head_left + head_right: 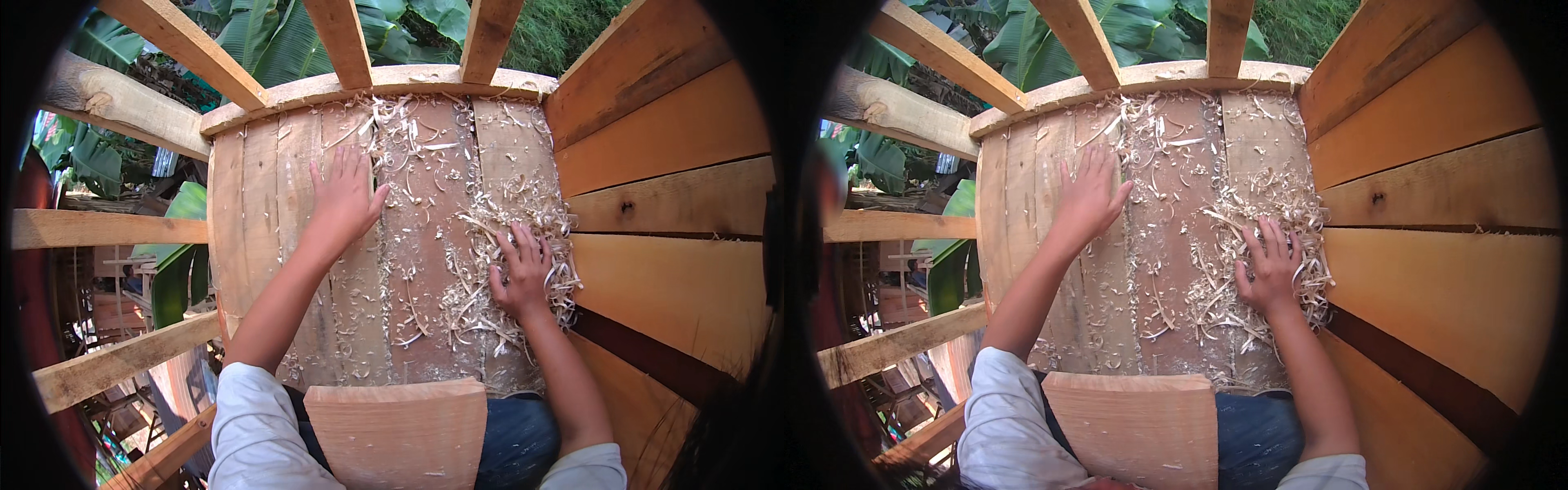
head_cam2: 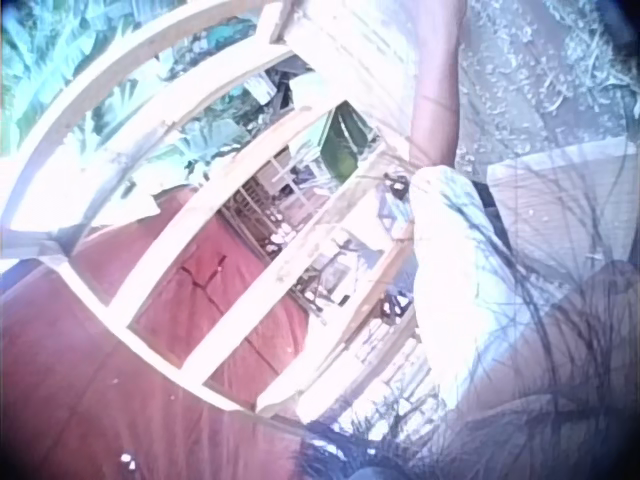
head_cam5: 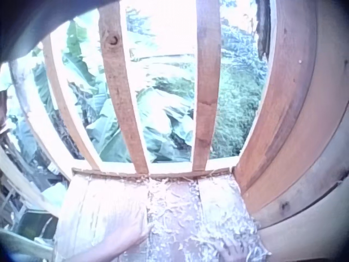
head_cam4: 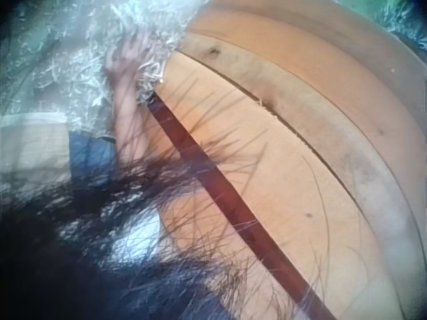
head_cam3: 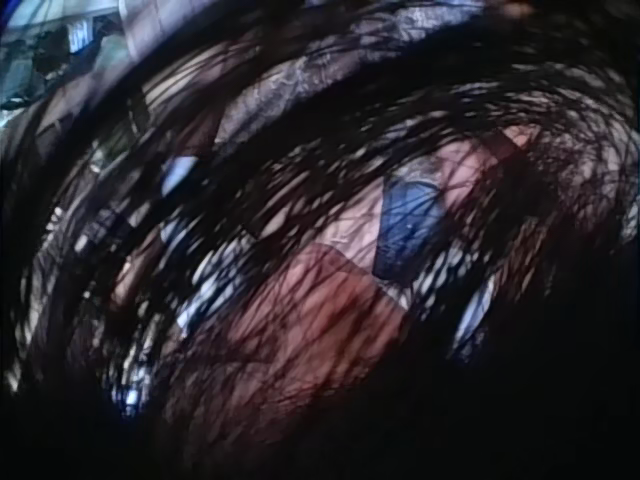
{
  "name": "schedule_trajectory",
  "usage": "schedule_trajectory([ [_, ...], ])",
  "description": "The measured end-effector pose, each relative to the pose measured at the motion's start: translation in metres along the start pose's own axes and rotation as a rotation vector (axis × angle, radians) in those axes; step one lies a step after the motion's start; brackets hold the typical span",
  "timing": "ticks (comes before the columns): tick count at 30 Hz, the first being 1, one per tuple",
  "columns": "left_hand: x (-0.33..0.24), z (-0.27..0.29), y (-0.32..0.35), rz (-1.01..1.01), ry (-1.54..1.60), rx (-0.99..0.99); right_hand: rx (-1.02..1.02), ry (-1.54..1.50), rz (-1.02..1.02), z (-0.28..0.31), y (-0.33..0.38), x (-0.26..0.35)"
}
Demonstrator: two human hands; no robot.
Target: The person repeatedly wipes and sweeps wood shavings off the interior surface of a large wooden barrel using both hands. The person moves the shavings toward the center and then out of the barrel, continuing the cleaning motion throughout the clip.
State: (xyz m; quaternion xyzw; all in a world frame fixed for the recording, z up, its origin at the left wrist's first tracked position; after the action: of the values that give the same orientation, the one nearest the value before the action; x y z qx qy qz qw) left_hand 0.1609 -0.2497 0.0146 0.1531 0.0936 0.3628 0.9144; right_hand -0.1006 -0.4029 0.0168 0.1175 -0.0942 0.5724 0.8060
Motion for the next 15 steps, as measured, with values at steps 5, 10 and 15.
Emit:
schedule_trajectory([
  [5, -0.005, 0.003, -0.012, -0.109, -0.032, -0.136, 0.013, 0.002, 0.009, 0.000, -0.002, 0.000],
  [10, 0.009, 0.024, -0.054, -0.113, -0.104, -0.334, 0.009, 0.001, 0.033, 0.004, -0.005, 0.009],
  [15, -0.003, 0.072, -0.046, -0.179, 0.163, -0.277, 0.018, 0.010, 0.005, 0.002, 0.001, -0.002],
])
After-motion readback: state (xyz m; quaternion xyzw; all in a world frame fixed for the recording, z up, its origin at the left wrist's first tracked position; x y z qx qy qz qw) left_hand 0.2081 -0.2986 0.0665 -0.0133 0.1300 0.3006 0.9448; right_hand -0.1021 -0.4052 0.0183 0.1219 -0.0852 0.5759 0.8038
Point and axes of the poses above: each hand's wrist, its own y-axis away from the middle knuckle, its own z-axis out of the back of the hand, x = y × z, the point moved 10 cm from there along -y, towards the middle knuckle, and after that the axes turned 13 degrees about x, right-handed, at the moved point
